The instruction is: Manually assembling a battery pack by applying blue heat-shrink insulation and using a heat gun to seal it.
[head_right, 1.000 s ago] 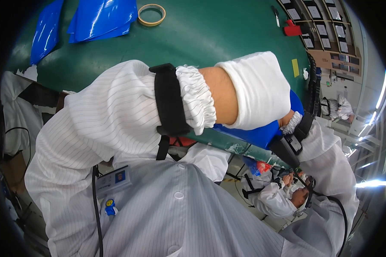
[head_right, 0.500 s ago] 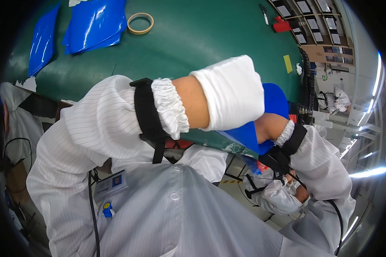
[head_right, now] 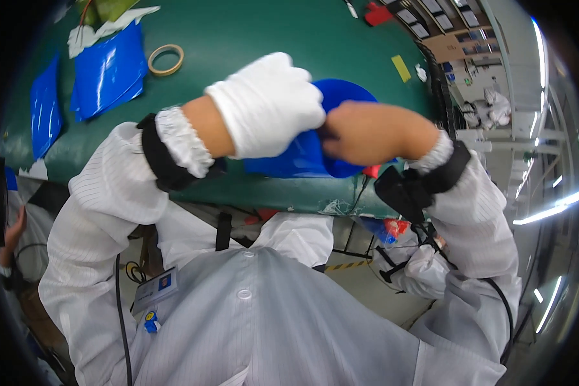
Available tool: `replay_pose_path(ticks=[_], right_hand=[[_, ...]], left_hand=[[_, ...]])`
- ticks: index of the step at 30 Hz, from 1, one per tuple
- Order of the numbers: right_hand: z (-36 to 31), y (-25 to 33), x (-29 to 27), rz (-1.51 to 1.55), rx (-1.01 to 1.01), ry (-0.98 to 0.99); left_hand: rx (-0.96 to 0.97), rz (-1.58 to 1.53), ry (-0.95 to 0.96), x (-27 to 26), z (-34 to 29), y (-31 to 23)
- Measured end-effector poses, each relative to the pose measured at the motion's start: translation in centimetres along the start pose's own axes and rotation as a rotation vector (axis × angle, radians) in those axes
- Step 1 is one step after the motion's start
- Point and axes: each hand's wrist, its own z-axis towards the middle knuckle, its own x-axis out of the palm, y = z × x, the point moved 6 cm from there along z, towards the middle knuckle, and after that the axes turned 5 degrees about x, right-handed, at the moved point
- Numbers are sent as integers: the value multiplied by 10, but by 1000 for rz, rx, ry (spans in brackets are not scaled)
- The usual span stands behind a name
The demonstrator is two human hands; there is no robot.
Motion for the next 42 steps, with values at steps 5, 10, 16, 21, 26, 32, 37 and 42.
replay_pose_path(ticks=[5, 10, 16, 21, 26, 32, 37, 42], right_hand=[[-122, -7, -17, 752, -67, -987], [-105, -111, 146, 1146, 262, -1106], [30, -63, 249, 2405, -101, -627], [54, -48, 261, 2636, -180, -515], [70, -38, 270, 2814, -262, -547], [85, -31, 267, 2852, -597, -608], [96, -41, 285, 2682, -319, -785], [82, -77, 296, 2148, 40, -911]], left_hand=[[71, 68, -34, -1, -11, -2], [97, -34, -33, -5, -5, 3], [24, -18, 46, -14, -3, 2], [-25, -6, 143, -16, -3, -1], [-51, 17, 178, -14, 5, -7], [-79, 34, 188, -16, 7, -9], [-70, 57, 203, -6, 14, -26], [-42, 53, 295, 7, 6, -15]])
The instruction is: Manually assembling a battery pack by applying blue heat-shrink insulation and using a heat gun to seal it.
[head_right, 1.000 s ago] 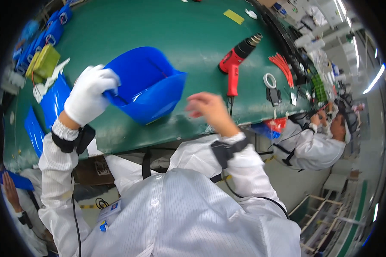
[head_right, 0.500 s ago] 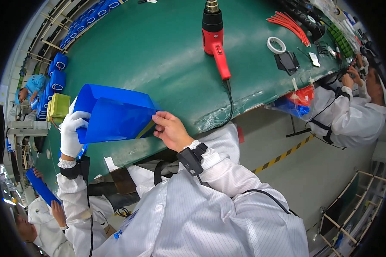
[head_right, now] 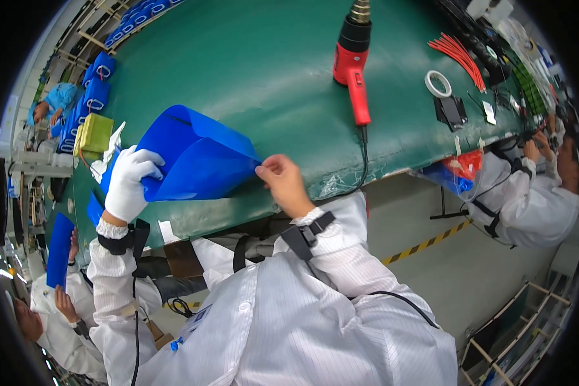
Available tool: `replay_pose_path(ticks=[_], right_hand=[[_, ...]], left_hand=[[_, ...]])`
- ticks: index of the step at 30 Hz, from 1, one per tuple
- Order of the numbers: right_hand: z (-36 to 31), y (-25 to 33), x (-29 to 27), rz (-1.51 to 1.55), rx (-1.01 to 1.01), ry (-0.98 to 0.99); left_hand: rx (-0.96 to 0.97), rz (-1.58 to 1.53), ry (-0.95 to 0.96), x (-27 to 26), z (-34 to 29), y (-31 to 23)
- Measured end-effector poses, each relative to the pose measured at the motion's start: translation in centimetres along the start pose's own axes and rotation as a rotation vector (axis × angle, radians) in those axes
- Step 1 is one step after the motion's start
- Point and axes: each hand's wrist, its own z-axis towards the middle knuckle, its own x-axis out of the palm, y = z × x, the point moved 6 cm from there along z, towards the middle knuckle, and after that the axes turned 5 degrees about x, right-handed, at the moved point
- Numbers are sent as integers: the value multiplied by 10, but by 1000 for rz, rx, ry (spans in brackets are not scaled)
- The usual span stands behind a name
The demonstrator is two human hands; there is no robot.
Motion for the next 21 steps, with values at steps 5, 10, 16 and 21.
replay_pose_path(ticks=[5, 10, 16, 21], right_hand=[[-12, 110, 22, -607, -401, 310], [5, 116, 62, -678, -358, 575], [19, 84, 47, -826, -311, 495], [39, 37, 11, -1090, -430, 436]], left_hand=[[-24, -82, -384, -5, -18, -13], [-434, -934, -554, 111, -89, 23], [-700, -1655, -546, 224, -57, 1], [-661, -900, -447, 297, -83, 29]])
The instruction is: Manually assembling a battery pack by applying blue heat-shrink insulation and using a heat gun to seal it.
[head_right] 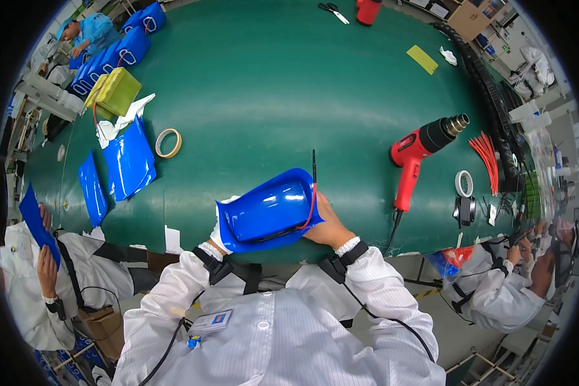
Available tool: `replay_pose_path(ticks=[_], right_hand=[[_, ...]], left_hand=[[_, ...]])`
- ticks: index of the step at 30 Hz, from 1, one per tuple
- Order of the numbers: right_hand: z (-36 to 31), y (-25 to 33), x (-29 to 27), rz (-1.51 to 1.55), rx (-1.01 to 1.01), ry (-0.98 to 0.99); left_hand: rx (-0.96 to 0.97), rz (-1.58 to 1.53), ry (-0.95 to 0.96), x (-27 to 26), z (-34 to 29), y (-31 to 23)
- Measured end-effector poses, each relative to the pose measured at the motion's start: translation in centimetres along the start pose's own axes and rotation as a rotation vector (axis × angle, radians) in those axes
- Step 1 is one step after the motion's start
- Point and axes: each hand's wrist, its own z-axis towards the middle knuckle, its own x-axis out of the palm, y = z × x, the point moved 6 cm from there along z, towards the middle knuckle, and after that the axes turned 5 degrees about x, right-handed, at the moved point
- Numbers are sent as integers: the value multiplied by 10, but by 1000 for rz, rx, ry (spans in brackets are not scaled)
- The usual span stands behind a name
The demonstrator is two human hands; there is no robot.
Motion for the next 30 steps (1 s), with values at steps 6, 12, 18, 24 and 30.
replay_pose_path(ticks=[6, 12, 18, 24, 30], right_hand=[[13, 47, -31, 204, -98, 191], [7, 41, -33, 104, -74, 206], [-30, 219, -141, -236, -464, -274], [40, 228, -24, -389, -81, 466], [33, 236, -92, -21, -129, -36]], left_hand=[[82, -50, -70, -22, 9, -44], [-69, -200, 129, 0, 2, -11], [-163, -209, 69, -5, -3, -13], [-294, -611, -76, -6, 10, -48], [50, 257, 82, -9, 4, -24]])
